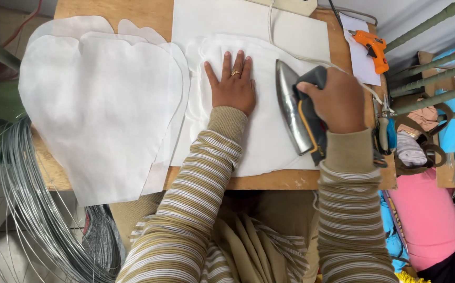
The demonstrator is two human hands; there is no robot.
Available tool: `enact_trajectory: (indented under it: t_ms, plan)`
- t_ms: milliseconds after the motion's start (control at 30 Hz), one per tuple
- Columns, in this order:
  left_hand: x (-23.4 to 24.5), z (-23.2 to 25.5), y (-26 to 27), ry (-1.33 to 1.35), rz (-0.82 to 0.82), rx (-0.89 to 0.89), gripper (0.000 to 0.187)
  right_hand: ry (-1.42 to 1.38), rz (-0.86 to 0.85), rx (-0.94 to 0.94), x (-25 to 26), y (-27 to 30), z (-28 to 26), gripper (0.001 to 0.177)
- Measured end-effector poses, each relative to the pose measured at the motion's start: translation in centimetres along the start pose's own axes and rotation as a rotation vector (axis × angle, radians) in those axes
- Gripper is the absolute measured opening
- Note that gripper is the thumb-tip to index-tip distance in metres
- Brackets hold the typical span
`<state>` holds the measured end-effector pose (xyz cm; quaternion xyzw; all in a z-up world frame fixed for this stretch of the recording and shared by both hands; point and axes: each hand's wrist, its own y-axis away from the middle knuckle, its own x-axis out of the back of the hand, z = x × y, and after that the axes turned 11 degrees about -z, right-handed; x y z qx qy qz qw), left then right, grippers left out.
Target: Ironing white fabric pieces on a wooden table using a handheld iron.
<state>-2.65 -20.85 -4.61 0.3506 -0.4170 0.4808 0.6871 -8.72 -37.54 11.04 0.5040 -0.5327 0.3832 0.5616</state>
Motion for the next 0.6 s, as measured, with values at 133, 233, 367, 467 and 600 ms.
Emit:
enact_trajectory:
  t_ms: [133, 233, 367, 467, 600]
  plan:
    - [1.0, 0.2, 0.2, -0.023, -0.051, 0.019, 0.061, 0.003, -0.027, -0.027, -1.8, -0.7, 0.5, 0.052]
    - [1.3, 0.3, 0.6, -0.031, -0.093, 0.023, 0.062, 0.028, 0.031, -0.041, -2.4, -0.9, 1.8, 0.057]
    - [0.5, 0.3, 0.2, -0.024, -0.051, 0.029, 0.061, 0.015, -0.030, -0.088, -1.5, 0.8, 2.3, 0.054]
    - [0.8, 0.1, 0.2, -0.027, -0.046, 0.037, 0.061, 0.061, -0.031, -0.110, -1.7, 0.5, 3.3, 0.055]
    - [1.5, 0.4, 0.5, -0.034, -0.096, 0.051, 0.061, 0.015, 0.001, -0.098, -2.1, -0.2, 4.8, 0.060]
